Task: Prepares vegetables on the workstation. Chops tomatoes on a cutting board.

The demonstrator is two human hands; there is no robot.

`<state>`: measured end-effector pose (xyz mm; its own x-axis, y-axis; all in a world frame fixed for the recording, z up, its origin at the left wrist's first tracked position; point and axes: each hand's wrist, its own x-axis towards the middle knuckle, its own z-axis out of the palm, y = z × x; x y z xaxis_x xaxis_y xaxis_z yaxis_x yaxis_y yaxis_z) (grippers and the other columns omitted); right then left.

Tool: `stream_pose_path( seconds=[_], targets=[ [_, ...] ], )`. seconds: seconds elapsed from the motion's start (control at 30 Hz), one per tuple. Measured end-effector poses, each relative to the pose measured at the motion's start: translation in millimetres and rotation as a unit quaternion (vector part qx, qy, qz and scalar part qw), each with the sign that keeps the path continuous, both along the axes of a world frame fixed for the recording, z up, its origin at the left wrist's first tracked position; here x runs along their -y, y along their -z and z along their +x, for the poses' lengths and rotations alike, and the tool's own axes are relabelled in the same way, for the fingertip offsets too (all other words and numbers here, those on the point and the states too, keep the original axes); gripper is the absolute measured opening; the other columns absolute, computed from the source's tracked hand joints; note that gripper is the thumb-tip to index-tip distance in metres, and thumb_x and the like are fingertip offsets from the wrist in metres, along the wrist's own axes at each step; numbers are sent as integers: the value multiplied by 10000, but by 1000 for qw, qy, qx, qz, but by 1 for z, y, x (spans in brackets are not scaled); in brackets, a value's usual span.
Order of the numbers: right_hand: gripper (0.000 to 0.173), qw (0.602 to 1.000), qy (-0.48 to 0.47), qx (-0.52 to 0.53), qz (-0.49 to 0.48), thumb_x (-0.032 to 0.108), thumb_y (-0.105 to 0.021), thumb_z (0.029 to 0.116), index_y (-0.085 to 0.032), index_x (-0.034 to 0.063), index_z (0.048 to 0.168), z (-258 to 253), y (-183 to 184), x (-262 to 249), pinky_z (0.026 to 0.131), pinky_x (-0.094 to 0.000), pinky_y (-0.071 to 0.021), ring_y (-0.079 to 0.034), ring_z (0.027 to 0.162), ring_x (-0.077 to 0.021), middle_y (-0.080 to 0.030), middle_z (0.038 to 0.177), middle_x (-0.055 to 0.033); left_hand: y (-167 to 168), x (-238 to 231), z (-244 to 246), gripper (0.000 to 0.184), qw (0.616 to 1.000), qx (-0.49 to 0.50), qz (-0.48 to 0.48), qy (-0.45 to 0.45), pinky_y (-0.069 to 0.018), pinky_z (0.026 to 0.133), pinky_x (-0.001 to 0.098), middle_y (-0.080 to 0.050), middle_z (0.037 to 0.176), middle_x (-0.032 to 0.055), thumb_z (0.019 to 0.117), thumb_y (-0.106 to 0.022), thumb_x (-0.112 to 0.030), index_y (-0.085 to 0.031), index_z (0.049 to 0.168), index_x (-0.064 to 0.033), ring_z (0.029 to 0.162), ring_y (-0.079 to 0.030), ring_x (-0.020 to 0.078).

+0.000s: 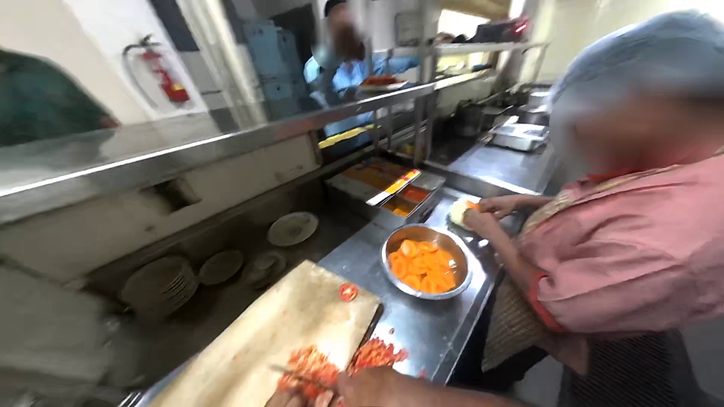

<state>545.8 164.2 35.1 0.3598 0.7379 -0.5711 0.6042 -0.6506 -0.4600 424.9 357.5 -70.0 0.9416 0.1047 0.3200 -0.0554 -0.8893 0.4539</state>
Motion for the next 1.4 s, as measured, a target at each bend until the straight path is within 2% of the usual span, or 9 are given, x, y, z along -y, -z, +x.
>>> stream_pose_path(
  seconds=[0.07,0.23,0.4,0.57,0.77,0.93,1.1,1.27,1.4],
  targets=[
    [460,999,3,-20,-36,158,-545,1024,-430,75,1461,-15,-6,2,842,-699,-522,-674,1056,-490,-683,1128,-271,5,-1,-2,134,1000,29,-7,-6,-575,940,480,-750,998,150,941,-681,-139,-765,927,-36,1007,-721,314],
    [426,1000,16,-2,-3,199,-488,1070,-389,82,1467,-7,50,-5,843,-672,-539,-687,1025,-485,-687,1085,-267,11,0,2,158,998,63,-3,-29,-594,885,430,-748,934,79,939,-661,-188,-785,903,-96,944,-722,248],
    [430,999,-10,-27,-40,169,-533,1036,-412,76,1438,-1,5,-1,830,-673,-534,-677,1024,-482,-671,1097,-269,18,-3,0,153,996,83,6,-22,-590,904,384,-755,999,55,914,-646,-173,-773,859,-109,979,-719,208],
    [413,999,30,-9,-26,235,-456,1088,-390,95,1471,-17,52,2,857,-660,-538,-688,1036,-481,-689,1094,-264,20,-1,3,145,996,89,5,-19,-592,910,359,-762,1002,45,917,-653,-168,-774,868,-107,985,-725,197],
    [431,998,-8,-36,-47,182,-521,1052,-397,75,1451,-3,9,3,836,-666,-536,-678,1018,-484,-668,1088,-275,20,-1,3,134,997,74,-21,-33,-593,909,329,-750,980,49,923,-658,-180,-757,892,-95,985,-720,177],
    [425,999,30,-33,-6,264,-458,1092,-385,92,1474,-13,59,3,860,-656,-541,-690,1029,-473,-684,1093,-267,21,0,3,145,996,85,-24,-29,-594,921,323,-759,1006,62,924,-660,-167,-768,870,-87,1006,-727,183],
    [424,998,-8,-30,-56,197,-516,1057,-396,84,1447,-4,9,4,838,-667,-535,-676,1031,-484,-669,1091,-270,17,-1,-2,153,997,71,-10,-25,-594,917,336,-751,1021,77,904,-627,-129,-768,878,-76,1008,-722,196],
    [407,999,24,-33,-12,258,-446,1094,-395,88,1461,-20,59,3,857,-650,-541,-690,1025,-473,-686,1075,-262,19,2,0,137,996,73,-29,-36,-591,933,352,-753,1016,88,909,-641,-95,-765,858,-64,1021,-721,216],
    [443,999,-7,-39,-17,257,-493,1078,-380,91,1473,-2,31,-5,851,-664,-537,-682,1023,-475,-672,1084,-268,19,0,-2,134,996,71,-32,-41,-596,899,331,-747,958,60,907,-642,-107,-749,832,-79,969,-721,187]
  ],
)
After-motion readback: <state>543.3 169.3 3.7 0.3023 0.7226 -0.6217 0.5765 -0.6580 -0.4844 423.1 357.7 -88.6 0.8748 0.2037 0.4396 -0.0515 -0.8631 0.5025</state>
